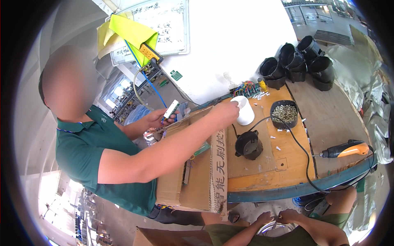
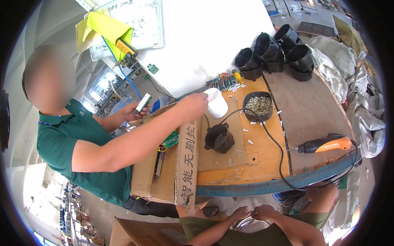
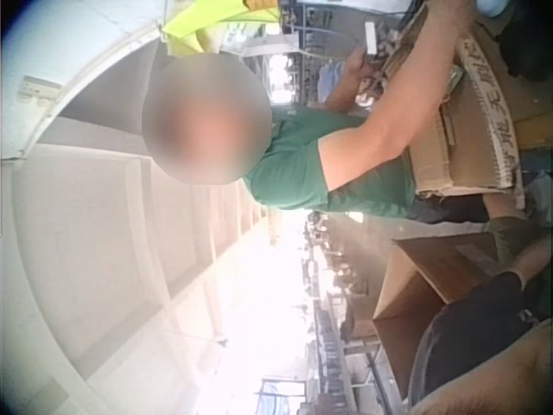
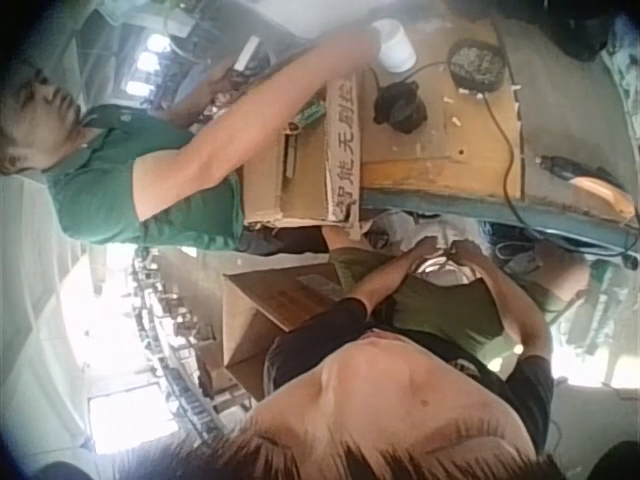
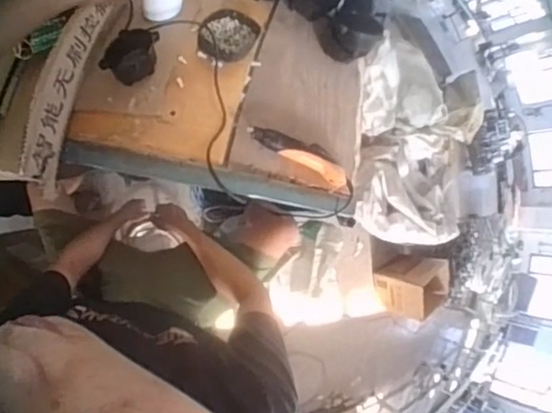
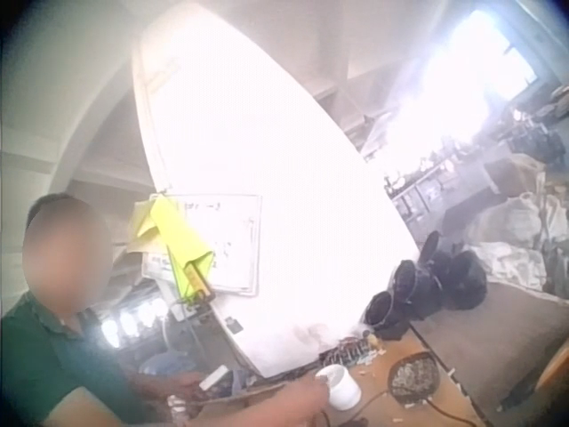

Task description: The person assembles electronic components by applying a substance from a cup using a small stick, placing a circuit board into a housing, and securing it with screws using a powered screwdriver.

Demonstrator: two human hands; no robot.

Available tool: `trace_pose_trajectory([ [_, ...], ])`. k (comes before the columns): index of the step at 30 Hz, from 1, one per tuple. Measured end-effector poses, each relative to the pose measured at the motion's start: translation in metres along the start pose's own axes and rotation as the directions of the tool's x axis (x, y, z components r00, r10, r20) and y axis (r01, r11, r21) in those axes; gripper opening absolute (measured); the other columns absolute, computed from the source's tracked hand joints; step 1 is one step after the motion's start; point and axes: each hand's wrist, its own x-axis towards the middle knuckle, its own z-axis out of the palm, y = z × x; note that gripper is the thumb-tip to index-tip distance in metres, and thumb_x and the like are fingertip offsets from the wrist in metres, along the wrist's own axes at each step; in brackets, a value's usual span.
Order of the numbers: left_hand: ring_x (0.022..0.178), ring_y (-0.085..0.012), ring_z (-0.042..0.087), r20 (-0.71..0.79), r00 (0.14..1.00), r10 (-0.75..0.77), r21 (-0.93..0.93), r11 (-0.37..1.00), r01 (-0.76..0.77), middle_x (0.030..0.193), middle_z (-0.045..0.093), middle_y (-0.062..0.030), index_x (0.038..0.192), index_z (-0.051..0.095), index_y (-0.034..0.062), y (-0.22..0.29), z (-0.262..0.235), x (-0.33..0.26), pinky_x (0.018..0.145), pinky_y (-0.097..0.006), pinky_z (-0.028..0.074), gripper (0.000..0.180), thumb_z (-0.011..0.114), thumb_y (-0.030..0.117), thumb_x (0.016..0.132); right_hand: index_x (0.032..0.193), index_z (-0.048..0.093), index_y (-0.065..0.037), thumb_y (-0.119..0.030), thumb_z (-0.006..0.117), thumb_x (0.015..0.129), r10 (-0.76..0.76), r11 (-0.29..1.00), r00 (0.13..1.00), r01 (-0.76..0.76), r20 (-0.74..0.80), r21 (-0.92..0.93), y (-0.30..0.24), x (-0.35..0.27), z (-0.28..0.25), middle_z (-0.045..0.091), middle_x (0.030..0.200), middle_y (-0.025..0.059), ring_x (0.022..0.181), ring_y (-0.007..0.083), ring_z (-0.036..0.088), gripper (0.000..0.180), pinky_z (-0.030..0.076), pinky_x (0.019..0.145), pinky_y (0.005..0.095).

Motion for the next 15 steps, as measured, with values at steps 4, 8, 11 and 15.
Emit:
trace_pose_trajectory([
  [4,0.091,-0.0394,0.065,0.001,1.000,-0.015,-0.009,1.000,0.015,0.097,0.067,-0.0216,0.098,0.062,0.0015,0.0003,-0.0003,0.0002,0.077,-0.047,0.051,0.045,0.065,0.044,0.083,0.109,0.072,-0.016,-0.057,0.056,0.085,0.009,1.000,1.000,-0.009,0.005,-0.007,0.0010,0.0012,0.0014,0.071,0.105,0.0137,0.099,0.0360,0.067,0.051,0.053,0.084,0.0475],
  [8,0.092,-0.0395,0.065,0.004,0.999,-0.034,-0.021,0.999,0.034,0.097,0.067,-0.0217,0.098,0.062,0.0011,0.0007,-0.0004,0.0002,0.076,-0.047,0.051,0.045,0.065,0.043,0.083,0.109,0.072,-0.016,-0.057,0.057,0.085,0.000,1.000,1.000,0.000,-0.001,0.002,0.0005,0.0016,0.0013,0.072,0.104,0.0136,0.099,0.0359,0.067,0.050,0.053,0.084,0.0477],
  [11,0.091,-0.0397,0.065,-0.001,1.000,-0.025,-0.016,1.000,0.025,0.096,0.067,-0.0224,0.098,0.062,0.0006,0.0001,0.0007,0.0006,0.076,-0.047,0.051,0.045,0.065,0.042,0.082,0.110,0.072,-0.016,-0.056,0.057,0.084,0.004,1.000,1.000,-0.004,0.006,0.000,-0.0004,0.0010,0.0006,0.072,0.104,0.0134,0.099,0.0359,0.067,0.050,0.053,0.084,0.0475],
  [15,0.088,-0.0400,0.065,-0.027,1.000,-0.013,-0.023,1.000,0.012,0.093,0.067,-0.0231,0.094,0.062,0.0000,-0.0018,0.0043,0.0022,0.074,-0.048,0.051,0.044,0.066,0.042,0.081,0.112,0.071,-0.017,-0.056,0.058,0.084,0.017,1.000,1.000,-0.017,0.006,0.005,-0.0014,-0.0009,-0.0003,0.072,0.106,0.0127,0.099,0.0356,0.067,0.049,0.053,0.085,0.0471],
])
